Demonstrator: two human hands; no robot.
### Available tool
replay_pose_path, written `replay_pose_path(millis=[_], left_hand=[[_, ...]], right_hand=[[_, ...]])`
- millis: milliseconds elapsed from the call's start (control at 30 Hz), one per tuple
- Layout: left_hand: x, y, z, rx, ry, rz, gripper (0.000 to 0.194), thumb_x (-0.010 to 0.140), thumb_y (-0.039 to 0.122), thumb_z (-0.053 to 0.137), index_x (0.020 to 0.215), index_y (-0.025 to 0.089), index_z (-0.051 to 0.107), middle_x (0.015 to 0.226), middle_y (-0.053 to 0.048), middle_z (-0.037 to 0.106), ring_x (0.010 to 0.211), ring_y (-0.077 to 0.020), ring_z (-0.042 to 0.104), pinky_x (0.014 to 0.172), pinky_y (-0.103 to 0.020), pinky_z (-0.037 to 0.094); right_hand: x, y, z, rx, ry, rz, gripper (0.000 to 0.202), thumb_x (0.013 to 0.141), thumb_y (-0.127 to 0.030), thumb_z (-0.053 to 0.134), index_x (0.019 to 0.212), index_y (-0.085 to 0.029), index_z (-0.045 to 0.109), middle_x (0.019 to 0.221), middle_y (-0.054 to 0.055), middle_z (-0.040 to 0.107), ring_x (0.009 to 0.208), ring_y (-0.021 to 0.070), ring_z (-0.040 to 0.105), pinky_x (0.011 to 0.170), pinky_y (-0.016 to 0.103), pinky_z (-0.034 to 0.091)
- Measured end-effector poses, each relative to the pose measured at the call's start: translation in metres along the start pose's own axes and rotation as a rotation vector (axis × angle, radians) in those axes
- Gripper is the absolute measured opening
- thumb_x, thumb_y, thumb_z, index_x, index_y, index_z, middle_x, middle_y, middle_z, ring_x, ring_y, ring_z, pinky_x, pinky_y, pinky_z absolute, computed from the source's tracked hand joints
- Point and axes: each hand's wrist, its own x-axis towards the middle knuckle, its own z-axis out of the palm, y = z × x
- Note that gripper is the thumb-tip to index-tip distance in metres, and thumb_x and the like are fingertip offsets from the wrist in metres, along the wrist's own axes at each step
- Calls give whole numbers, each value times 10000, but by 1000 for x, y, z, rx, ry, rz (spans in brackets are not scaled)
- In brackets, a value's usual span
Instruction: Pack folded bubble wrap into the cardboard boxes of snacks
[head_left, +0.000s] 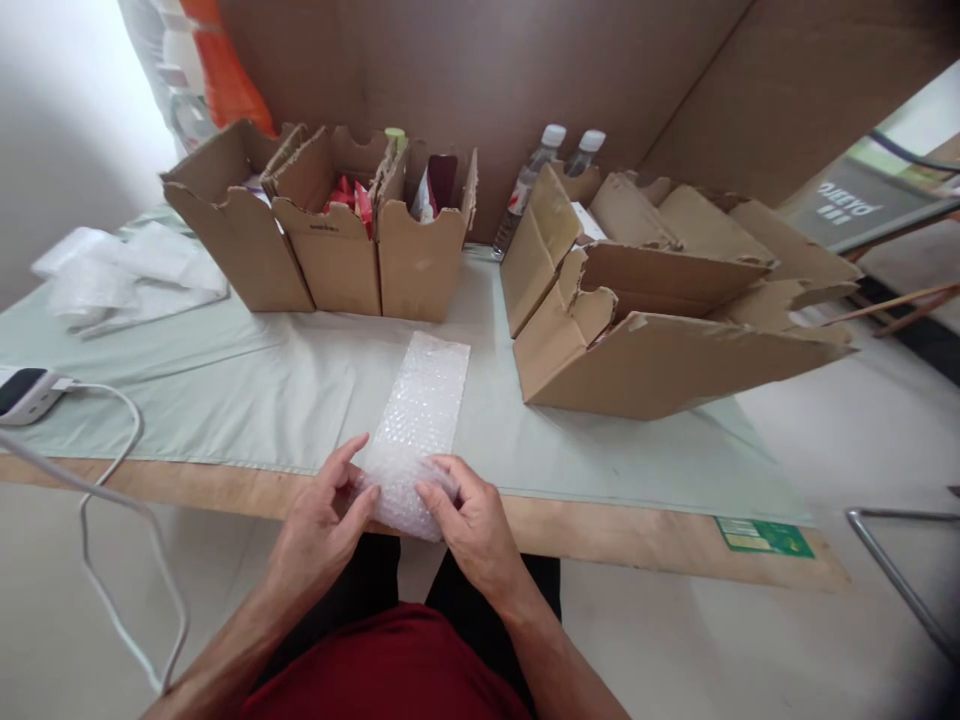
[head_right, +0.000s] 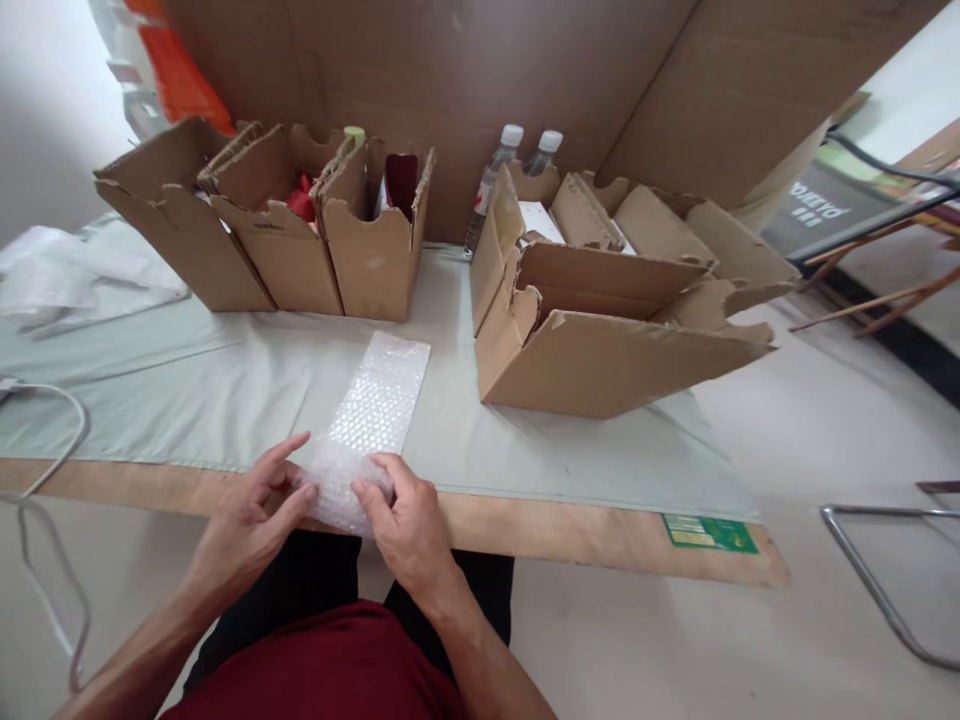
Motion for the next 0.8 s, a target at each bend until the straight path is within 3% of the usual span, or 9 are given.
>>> replay_pose_path(millis=[100, 200, 333, 433, 500, 600, 667, 733, 800], left_hand=[[8, 1, 6, 86, 40, 42, 572, 932, 377, 555, 1467, 197, 462, 834, 17, 604, 767, -166, 612, 798, -346, 510], [12, 2, 4, 170, 23, 65, 575, 955, 350, 518, 1499, 196, 415, 838, 13, 616, 765, -169, 617, 792, -354, 506], [17, -4, 6, 238, 12, 102, 560, 970, 366, 498, 1497, 200, 409, 842, 4, 643, 743, -172, 631, 770, -361, 527], [20, -15, 8, 279, 26, 197, 529, 981, 384, 488, 1475, 206, 428, 817, 9, 637, 698, -172, 639, 728, -347, 560], [20, -21, 5, 352, 77, 281, 510, 988, 416, 501, 1460, 227, 452, 911, -29, 662, 728, -187, 659, 704, -347, 581], [13, -26, -7, 476, 125, 500, 512, 953, 455, 579, 1433, 291, 508, 1253, -122, 653, 1047, -290, 690, 827, -423, 610], [8, -31, -17, 499, 49, 655, 532, 930, 416, 610, 1446, 335, 511, 1388, -117, 625, 1249, -340, 628, 964, -474, 584], [4, -36, -22, 471, -51, 713, 548, 933, 355, 601, 1468, 369, 489, 1368, -81, 670, 1242, -311, 655, 996, -440, 581], [3, -38, -21, 431, -69, 651, 506, 947, 342, 591, 1446, 374, 510, 1261, -51, 735, 1110, -268, 727, 910, -375, 617]], right_hand=[[-2, 9, -2, -146, 267, -103, 381, 967, -360, 632, 1311, -202, 594, 1048, 67, 731, 893, 206, 688, 785, 326, 549], [-18, 14, -5, -351, 424, -341, 337, 966, -263, 618, 1299, -218, 588, 1200, 117, 703, 1084, 261, 670, 927, 418, 547], [-38, 11, 2, -530, 266, -531, 368, 914, -188, 617, 1282, -204, 600, 1325, 146, 669, 1239, 305, 614, 998, 481, 515], [-36, 10, 12, -621, 163, -517, 389, 897, -209, 634, 1285, -197, 610, 1394, 147, 649, 1295, 320, 585, 1017, 507, 492], [-30, 12, 15, -629, 148, -496, 305, 911, -186, 620, 1213, -219, 644, 1345, 107, 688, 1275, 292, 601, 1005, 475, 488], [-23, 15, 14, -558, 200, -508, 204, 936, -149, 562, 1086, -234, 672, 1181, 50, 759, 1158, 242, 660, 931, 406, 493], [-22, 14, 11, -476, 235, -520, 202, 949, -155, 519, 1054, -227, 676, 1044, 35, 782, 1012, 214, 699, 853, 369, 502], [-21, 11, 7, -398, 227, -479, 213, 967, -174, 497, 1045, -225, 688, 926, 17, 781, 860, 187, 706, 784, 337, 511], [-20, 8, 3, -325, 197, -388, 204, 981, -196, 520, 1049, -232, 708, 903, 6, 785, 799, 176, 705, 761, 316, 529]])
